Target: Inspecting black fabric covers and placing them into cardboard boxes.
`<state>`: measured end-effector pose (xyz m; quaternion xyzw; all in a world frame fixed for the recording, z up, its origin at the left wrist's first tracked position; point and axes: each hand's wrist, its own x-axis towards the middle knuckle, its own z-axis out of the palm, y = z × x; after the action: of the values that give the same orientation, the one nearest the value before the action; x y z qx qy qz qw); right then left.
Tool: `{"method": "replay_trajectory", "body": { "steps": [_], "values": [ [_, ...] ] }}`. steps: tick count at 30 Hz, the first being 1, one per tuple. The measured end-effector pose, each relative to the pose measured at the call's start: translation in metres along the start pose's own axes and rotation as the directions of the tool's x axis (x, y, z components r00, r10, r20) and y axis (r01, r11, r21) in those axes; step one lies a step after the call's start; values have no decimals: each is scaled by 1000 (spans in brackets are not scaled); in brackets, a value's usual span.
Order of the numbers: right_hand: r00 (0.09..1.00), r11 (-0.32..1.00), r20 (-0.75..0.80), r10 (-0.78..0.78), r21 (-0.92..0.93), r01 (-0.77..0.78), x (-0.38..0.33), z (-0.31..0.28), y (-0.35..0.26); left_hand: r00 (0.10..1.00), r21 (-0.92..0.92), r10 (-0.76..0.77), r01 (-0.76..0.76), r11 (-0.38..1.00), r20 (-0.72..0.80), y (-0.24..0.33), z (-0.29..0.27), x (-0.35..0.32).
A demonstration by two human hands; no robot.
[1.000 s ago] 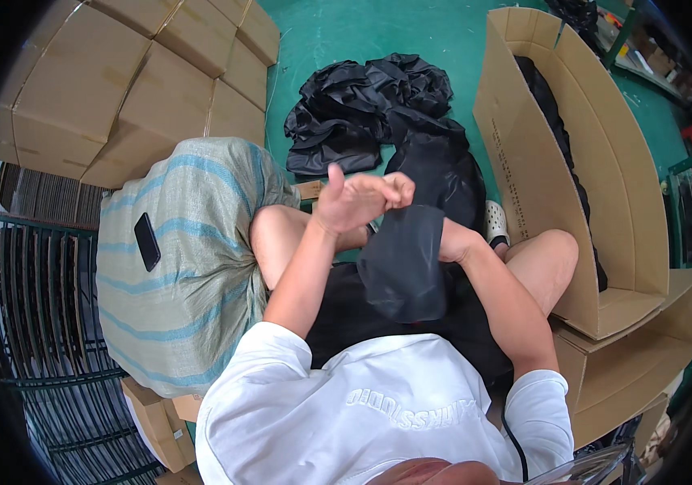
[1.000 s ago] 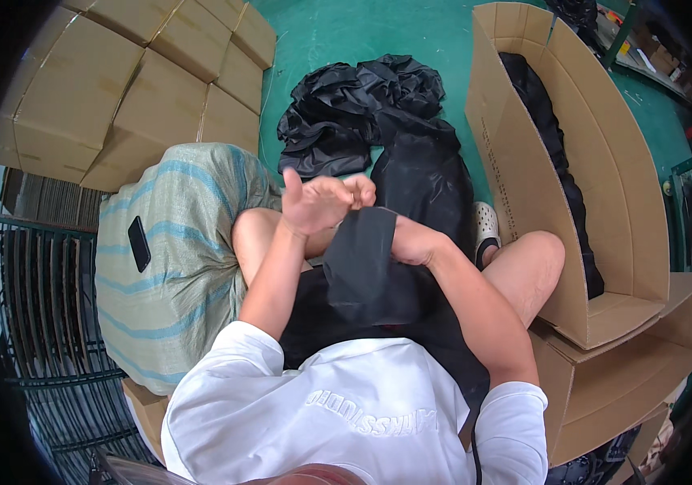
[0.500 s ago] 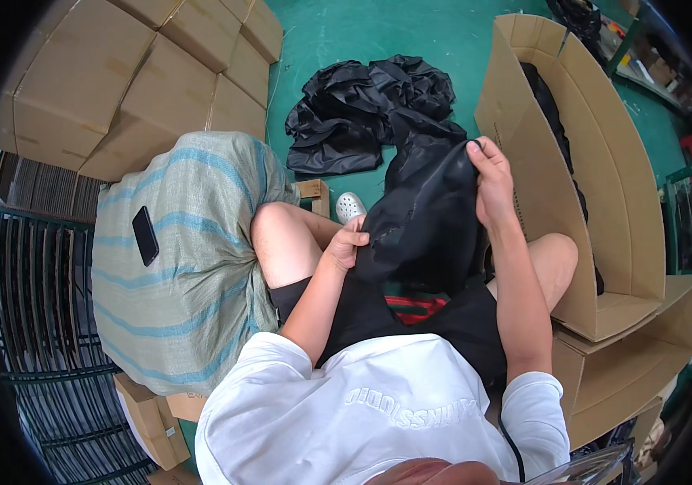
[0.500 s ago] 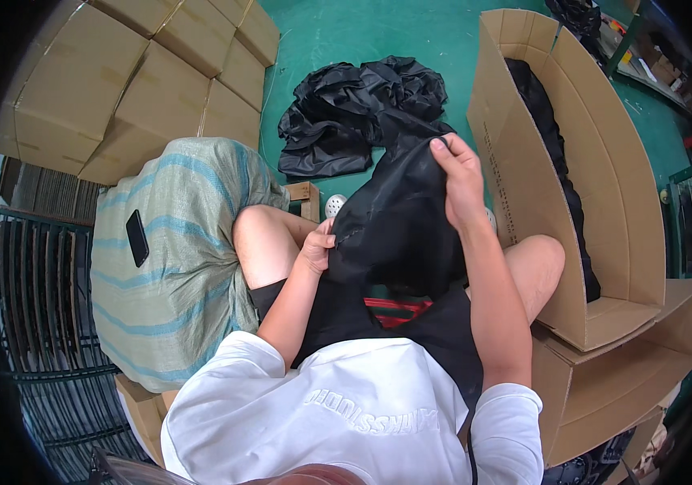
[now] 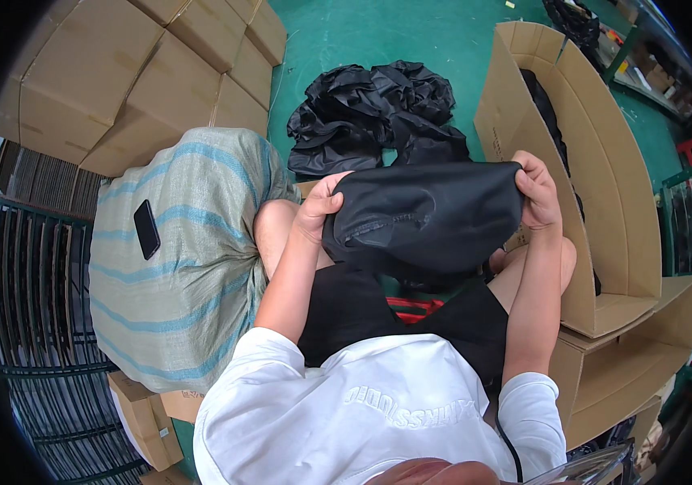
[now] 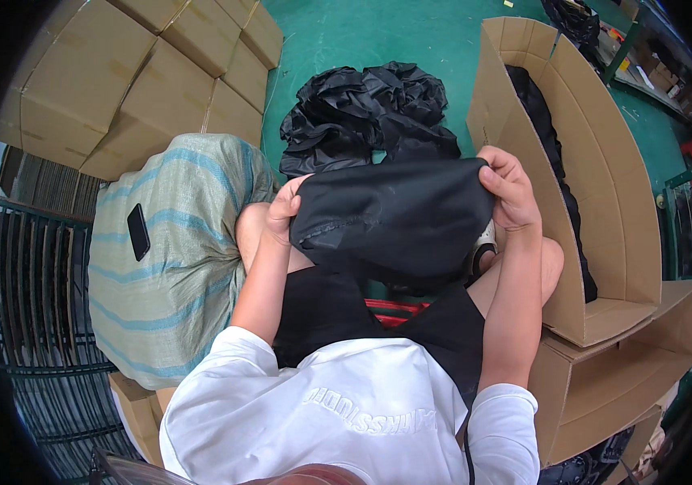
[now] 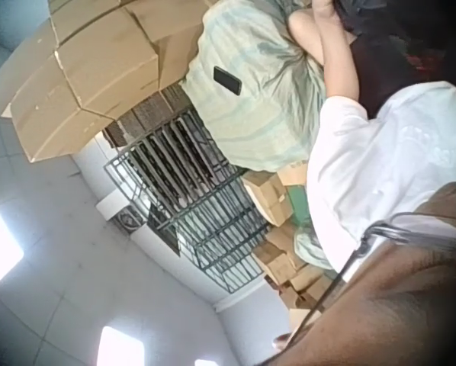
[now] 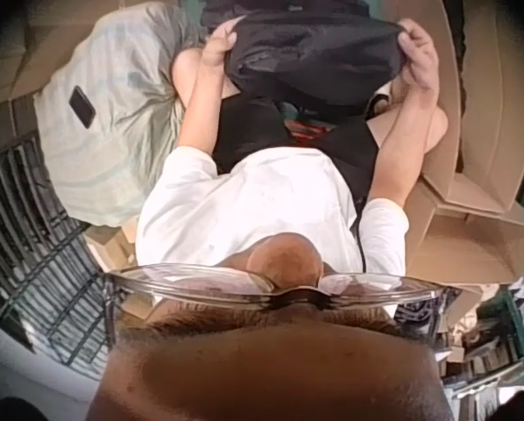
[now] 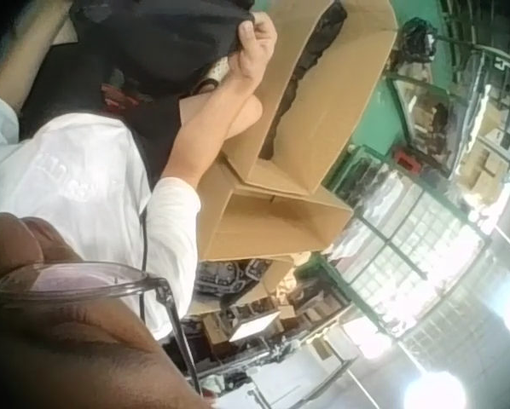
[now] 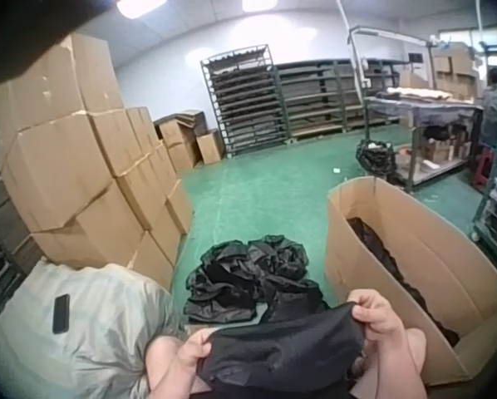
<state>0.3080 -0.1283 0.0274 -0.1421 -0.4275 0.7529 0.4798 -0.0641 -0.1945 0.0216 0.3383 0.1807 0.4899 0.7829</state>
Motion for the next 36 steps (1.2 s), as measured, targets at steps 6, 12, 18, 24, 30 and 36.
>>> {"method": "replay_trajectory", "body": {
  "steps": [6, 12, 18, 24, 30, 36],
  "values": [
    [975, 984, 137, 173, -57, -167, -36, 3, -6, 989, 283, -117, 87, 955, 90, 21, 16, -22],
    [443, 980, 877, 187, -199, -18, -49, 45, 6, 678, 399, -390, 153, 904, 623, 29, 80, -25],
    [898, 876, 433, 74, -458, 149, -74, -5, 2, 938, 481, -290, 168, 860, 191, 36, 78, 10],
    [787, 445, -500, 361, -649, -617, 19, -75, 46, 798, 197, -415, 535, 821, -437, -22, -91, 112],
    [756, 517, -458, 468, -552, -654, 76, -129, 94, 371, 142, -737, 924, 356, -564, -95, -190, 152],
    [744, 700, -498, 446, -324, -636, 115, -182, 122, 600, 59, -716, 779, 624, -357, -92, -250, 179]
  ]
}}
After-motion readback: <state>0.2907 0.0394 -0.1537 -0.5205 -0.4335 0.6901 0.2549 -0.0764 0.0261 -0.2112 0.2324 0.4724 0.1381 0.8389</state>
